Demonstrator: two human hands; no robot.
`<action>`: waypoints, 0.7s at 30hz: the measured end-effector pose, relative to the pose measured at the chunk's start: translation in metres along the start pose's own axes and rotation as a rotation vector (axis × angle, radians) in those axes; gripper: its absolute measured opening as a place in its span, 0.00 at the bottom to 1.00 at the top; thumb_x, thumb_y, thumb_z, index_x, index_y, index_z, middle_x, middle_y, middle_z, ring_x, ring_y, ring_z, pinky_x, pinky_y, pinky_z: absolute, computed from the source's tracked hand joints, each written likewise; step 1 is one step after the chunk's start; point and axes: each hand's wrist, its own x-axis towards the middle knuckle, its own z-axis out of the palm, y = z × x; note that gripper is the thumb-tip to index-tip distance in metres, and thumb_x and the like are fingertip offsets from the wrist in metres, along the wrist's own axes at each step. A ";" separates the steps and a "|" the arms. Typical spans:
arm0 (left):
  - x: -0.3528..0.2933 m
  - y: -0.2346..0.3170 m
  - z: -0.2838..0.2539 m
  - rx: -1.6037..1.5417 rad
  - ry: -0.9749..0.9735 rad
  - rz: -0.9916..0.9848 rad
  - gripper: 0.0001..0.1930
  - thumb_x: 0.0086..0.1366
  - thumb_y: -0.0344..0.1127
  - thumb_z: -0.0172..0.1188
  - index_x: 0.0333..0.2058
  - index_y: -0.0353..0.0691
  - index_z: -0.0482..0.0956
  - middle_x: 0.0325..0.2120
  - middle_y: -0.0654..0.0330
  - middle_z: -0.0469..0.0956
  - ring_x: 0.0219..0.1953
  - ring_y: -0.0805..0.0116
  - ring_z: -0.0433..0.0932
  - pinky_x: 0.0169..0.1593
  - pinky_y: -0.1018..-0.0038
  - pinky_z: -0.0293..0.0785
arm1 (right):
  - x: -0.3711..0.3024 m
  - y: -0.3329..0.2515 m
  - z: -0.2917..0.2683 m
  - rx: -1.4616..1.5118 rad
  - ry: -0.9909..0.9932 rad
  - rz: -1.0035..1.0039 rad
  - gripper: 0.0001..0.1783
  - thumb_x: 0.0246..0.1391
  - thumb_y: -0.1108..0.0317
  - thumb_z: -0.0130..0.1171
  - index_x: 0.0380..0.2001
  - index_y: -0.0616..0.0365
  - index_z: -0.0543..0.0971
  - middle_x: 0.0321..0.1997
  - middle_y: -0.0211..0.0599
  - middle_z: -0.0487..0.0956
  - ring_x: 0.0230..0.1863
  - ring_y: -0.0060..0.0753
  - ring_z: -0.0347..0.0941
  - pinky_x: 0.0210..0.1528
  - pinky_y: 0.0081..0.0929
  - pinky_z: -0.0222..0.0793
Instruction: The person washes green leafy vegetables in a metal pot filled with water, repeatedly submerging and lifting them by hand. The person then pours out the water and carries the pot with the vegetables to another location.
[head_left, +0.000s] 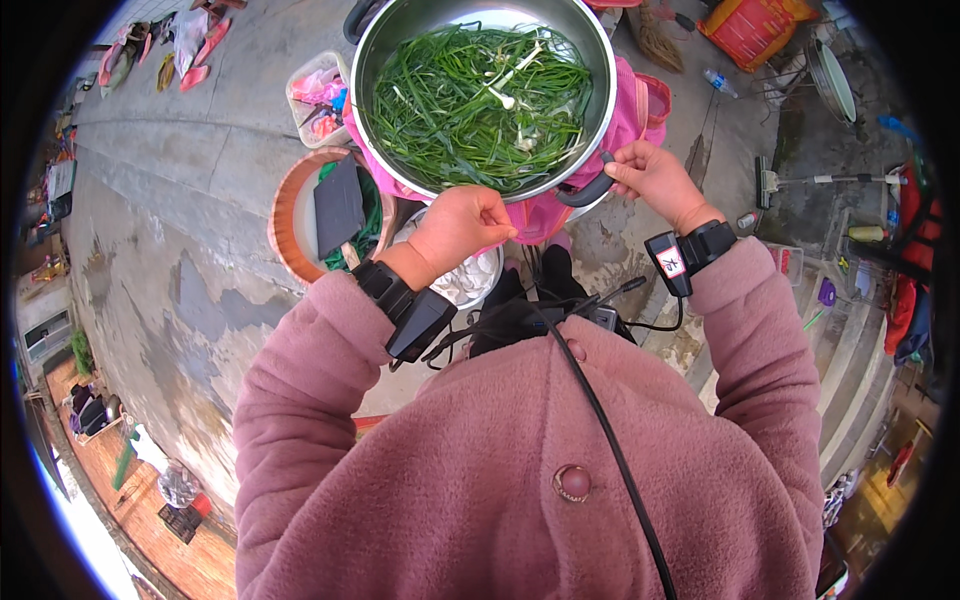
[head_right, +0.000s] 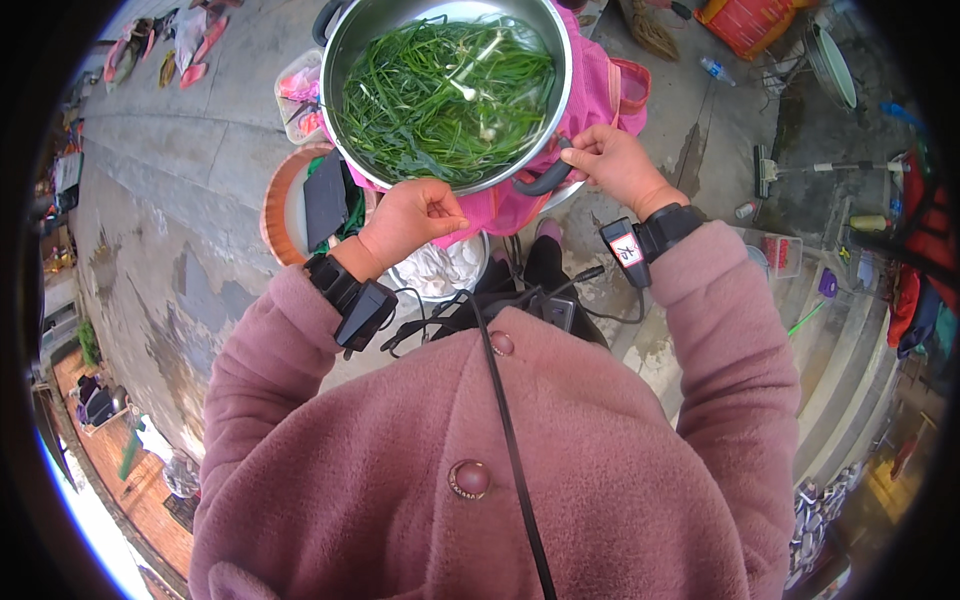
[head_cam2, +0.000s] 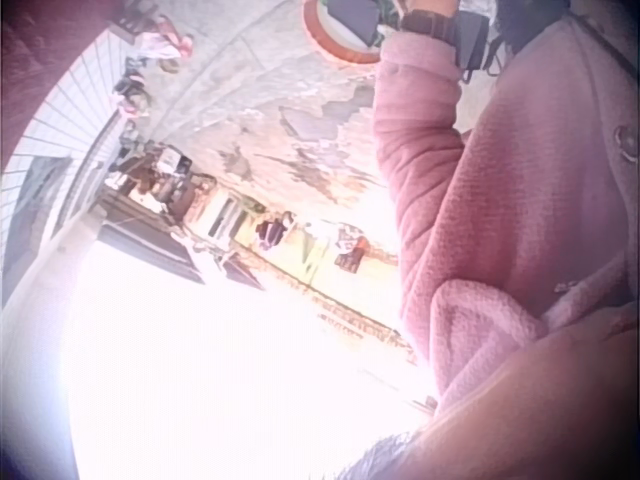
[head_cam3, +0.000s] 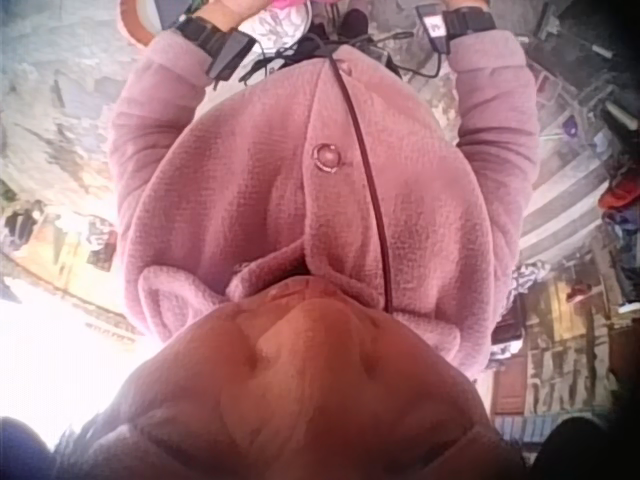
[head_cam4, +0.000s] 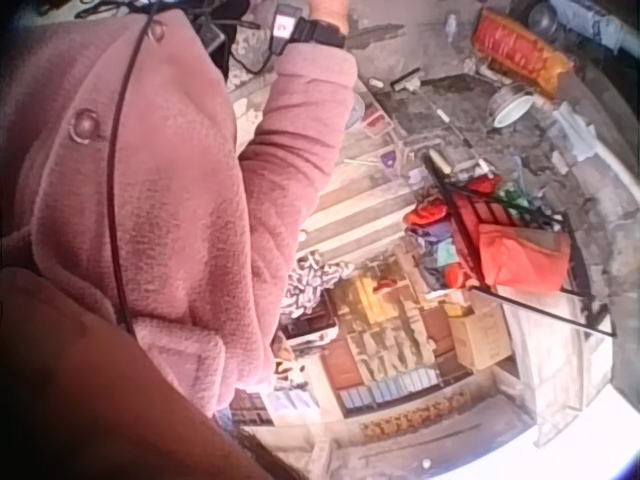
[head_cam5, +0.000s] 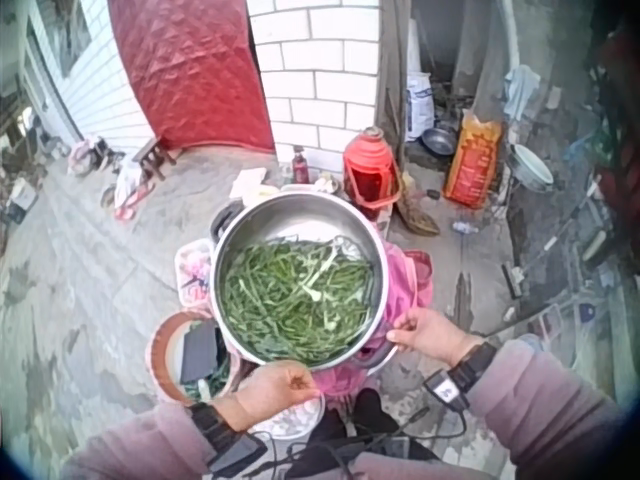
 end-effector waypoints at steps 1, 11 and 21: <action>0.002 0.000 0.003 0.070 -0.029 -0.004 0.11 0.52 0.31 0.68 0.20 0.35 0.75 0.16 0.64 0.74 0.20 0.78 0.72 0.25 0.78 0.69 | 0.000 0.000 0.000 0.000 0.003 0.011 0.10 0.56 0.64 0.60 0.34 0.57 0.74 0.26 0.25 0.76 0.26 0.15 0.70 0.28 0.14 0.66; 0.015 -0.002 0.029 0.117 -0.348 0.030 0.08 0.58 0.32 0.62 0.35 0.38 0.75 0.21 0.65 0.73 0.24 0.76 0.72 0.29 0.77 0.69 | 0.000 0.002 0.001 -0.007 0.031 -0.010 0.10 0.54 0.64 0.62 0.33 0.58 0.74 0.26 0.26 0.76 0.26 0.15 0.71 0.27 0.15 0.66; 0.024 -0.003 0.018 0.145 -0.518 -0.144 0.10 0.55 0.32 0.65 0.35 0.39 0.75 0.30 0.59 0.78 0.29 0.71 0.76 0.33 0.74 0.73 | 0.000 0.001 0.002 -0.025 0.035 0.012 0.10 0.56 0.63 0.60 0.34 0.57 0.74 0.25 0.24 0.76 0.26 0.14 0.69 0.29 0.13 0.65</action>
